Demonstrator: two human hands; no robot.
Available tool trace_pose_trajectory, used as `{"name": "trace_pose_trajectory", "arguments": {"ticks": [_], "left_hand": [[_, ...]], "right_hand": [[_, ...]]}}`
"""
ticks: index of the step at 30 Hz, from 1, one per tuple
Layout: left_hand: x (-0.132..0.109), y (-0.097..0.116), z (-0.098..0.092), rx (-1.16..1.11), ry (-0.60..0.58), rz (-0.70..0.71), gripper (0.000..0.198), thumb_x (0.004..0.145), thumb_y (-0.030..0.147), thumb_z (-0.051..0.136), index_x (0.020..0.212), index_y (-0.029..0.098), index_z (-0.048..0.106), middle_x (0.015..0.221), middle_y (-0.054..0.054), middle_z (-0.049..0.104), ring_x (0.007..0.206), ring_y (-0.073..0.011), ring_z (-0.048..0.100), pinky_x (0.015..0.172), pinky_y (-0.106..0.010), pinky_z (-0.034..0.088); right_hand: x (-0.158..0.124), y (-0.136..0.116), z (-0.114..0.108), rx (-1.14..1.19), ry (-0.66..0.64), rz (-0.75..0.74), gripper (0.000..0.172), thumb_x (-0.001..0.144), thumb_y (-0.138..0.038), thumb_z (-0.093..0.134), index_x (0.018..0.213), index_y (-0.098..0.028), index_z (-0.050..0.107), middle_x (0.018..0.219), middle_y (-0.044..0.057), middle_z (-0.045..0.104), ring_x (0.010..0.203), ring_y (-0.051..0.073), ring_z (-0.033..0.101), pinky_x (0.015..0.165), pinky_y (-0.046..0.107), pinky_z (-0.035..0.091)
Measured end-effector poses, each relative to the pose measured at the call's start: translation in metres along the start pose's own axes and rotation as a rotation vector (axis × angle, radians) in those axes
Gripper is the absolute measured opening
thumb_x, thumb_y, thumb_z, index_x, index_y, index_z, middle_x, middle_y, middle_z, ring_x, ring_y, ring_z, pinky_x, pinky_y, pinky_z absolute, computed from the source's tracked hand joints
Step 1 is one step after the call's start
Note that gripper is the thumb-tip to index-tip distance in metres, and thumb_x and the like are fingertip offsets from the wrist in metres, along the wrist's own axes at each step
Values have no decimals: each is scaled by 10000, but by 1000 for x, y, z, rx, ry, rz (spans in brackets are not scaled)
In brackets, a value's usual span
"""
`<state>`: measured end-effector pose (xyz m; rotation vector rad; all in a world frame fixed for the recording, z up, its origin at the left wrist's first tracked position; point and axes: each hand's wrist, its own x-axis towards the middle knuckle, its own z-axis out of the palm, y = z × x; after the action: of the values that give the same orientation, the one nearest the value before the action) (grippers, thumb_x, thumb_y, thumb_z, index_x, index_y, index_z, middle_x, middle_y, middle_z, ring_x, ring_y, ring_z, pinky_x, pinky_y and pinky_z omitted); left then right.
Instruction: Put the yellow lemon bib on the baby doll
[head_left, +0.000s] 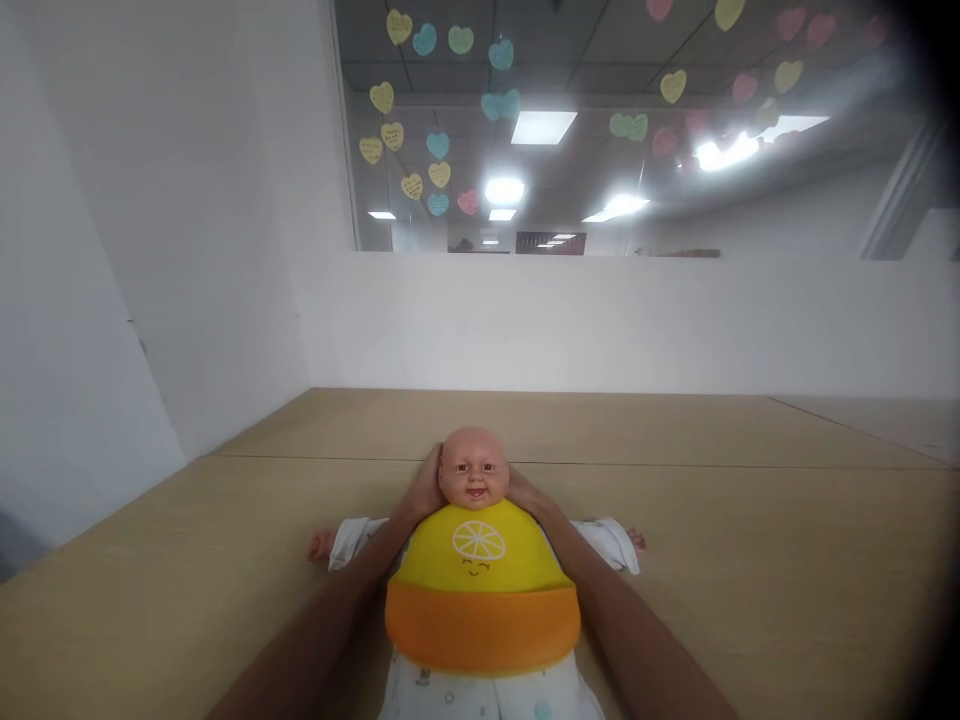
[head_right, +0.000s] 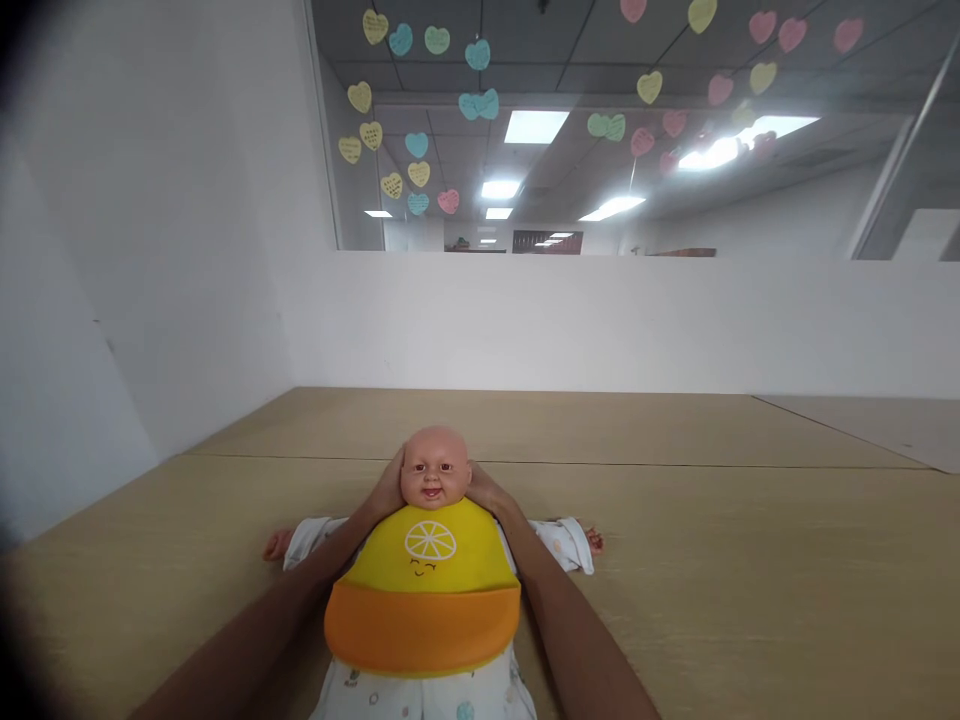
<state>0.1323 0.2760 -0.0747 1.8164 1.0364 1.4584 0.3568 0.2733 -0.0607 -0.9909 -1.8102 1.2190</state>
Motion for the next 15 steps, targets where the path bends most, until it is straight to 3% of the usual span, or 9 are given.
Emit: {"name": "trace_pose_trajectory", "arguments": {"ticks": [3,8,12,15], "left_hand": [[2,-11,-3,159,37,53,310,820,315,777,1075,141,742,1266,-163,761,1212,-315,679,1139,-478,537],[2,-15,-8,400,4,50,252,789,234,753,1008,119,798,1216,-198,792,1154,-341,706,1121,-492,541],[0,-11,-8,341,-164,-16,284,780,306,776,998,134,836,1105,-167,836,1024,-326,756,967,-438,617],[0,-10,-6,246,-247,-4,363,761,383,807,1009,121,847,1097,-170,840,1040,-332,768,957,-428,628]], "right_hand": [[3,9,1,-28,34,-35,946,583,-845,834,1196,-127,803,1389,205,721,1327,417,640,1222,601,469],[10,18,2,-18,67,-81,856,565,-861,828,1012,-131,820,1237,201,779,1204,383,672,1131,570,541],[11,20,4,-27,67,-98,759,623,-822,808,946,-135,820,1114,182,799,1118,352,693,1061,531,582],[9,20,5,-4,68,-118,758,659,-787,807,1026,-123,832,1156,180,795,1117,348,700,1052,506,591]]}}
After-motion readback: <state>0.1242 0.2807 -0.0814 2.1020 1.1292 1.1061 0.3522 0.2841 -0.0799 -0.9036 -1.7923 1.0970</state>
